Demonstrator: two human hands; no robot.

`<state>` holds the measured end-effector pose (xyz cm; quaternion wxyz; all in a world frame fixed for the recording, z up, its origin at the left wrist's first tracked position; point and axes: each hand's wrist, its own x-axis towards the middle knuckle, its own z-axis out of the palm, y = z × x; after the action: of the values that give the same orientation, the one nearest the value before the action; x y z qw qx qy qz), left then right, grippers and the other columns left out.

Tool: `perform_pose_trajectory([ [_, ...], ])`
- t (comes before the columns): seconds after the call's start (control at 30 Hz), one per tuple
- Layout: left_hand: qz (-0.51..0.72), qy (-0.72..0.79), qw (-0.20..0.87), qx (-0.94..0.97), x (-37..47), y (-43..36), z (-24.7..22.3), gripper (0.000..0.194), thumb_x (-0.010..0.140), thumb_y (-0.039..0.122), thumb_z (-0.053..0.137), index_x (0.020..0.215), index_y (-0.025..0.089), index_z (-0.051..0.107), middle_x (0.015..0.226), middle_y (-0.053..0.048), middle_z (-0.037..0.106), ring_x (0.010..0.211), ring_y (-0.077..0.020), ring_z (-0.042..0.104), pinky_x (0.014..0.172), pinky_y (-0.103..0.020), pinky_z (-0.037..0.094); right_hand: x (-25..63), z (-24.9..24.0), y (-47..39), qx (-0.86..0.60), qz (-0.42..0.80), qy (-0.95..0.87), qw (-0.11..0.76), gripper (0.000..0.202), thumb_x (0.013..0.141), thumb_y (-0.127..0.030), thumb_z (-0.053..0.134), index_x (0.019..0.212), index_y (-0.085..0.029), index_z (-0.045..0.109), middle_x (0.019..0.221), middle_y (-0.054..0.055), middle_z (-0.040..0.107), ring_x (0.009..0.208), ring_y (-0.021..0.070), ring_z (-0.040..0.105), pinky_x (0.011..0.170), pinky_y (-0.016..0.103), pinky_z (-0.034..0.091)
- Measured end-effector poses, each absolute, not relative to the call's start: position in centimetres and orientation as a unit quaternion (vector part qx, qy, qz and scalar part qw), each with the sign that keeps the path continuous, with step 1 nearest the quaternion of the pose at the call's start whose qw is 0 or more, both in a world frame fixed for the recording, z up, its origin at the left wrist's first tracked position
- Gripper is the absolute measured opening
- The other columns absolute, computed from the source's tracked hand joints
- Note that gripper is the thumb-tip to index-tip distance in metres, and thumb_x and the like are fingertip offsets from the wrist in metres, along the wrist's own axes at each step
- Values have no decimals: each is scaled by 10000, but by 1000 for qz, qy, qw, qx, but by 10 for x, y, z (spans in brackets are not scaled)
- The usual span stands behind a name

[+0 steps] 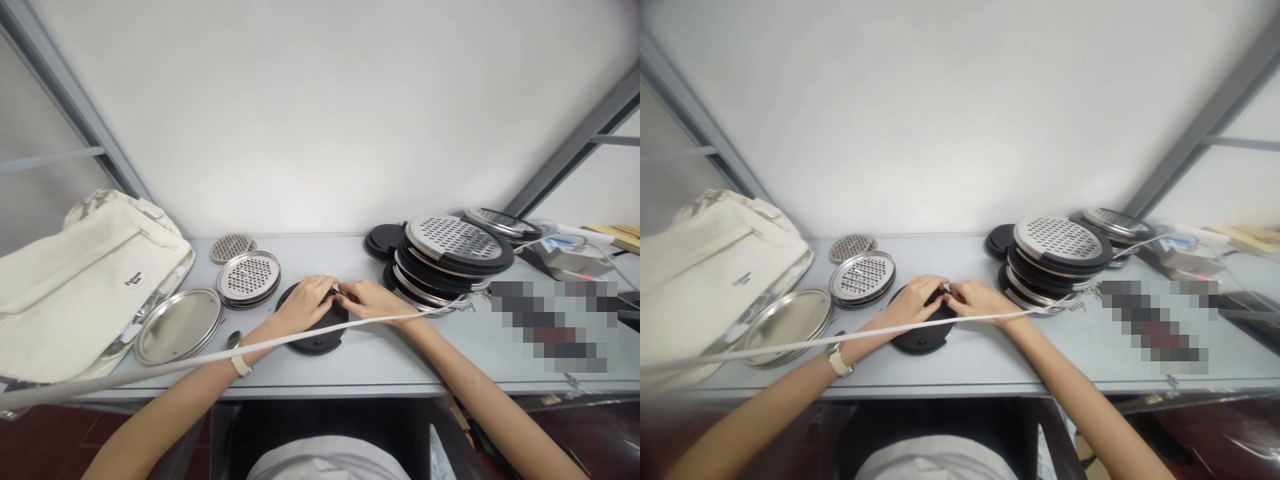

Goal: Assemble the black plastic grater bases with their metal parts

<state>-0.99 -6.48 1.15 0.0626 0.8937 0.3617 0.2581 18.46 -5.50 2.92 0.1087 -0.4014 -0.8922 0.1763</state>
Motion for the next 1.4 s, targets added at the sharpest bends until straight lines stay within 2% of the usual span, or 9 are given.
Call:
perform_pose_trajectory([
  [0.1,259,362,60,894,-10,-65,12,226,881,168,480,1107,179,489,1058,-68,594,994,-213,551,886,-367,438,183,27,-55,-414,161,-887,127,297,912,-390,390,781,-165,533,609,15,567,512,110,434,544,236,269],
  [0.37,259,375,42,889,-10,-69,17,221,896,152,447,1109,181,498,1012,-55,592,970,-205,534,881,-366,426,184,22,-52,-394,180,-889,145,96,844,-230,454,774,-179,495,604,-28,520,509,83,397,524,214,256],
  [0.67,244,388,35,888,-13,-70,20,255,892,79,350,1062,180,512,1017,-66,543,956,-192,518,877,-361,426,184,17,-48,-396,178,-889,143,188,882,-228,408,722,-172,488,562,-46,422,503,77,327,524,230,228],
  [0.97,312,387,97,862,-14,-66,14,173,951,180,349,1004,198,513,953,-38,559,893,-176,543,835,-334,450,181,23,-51,-397,218,-875,172,304,945,-349,321,753,-179,483,580,-45,405,527,98,355,534,236,258],
  [1.23,355,393,116,840,-13,-69,17,215,932,92,326,1005,198,498,973,-36,510,920,-151,537,856,-289,452,190,29,-52,-410,197,-877,156,268,946,-348,338,786,-187,479,582,-41,444,516,102,390,546,235,276],
  [1.4,368,379,110,842,-14,-67,16,220,927,82,340,1018,197,505,981,-38,493,939,-145,537,876,-291,451,188,34,-56,-412,213,-867,179,271,944,-411,348,991,-179,483,606,-34,504,538,120,448,559,231,313],
])
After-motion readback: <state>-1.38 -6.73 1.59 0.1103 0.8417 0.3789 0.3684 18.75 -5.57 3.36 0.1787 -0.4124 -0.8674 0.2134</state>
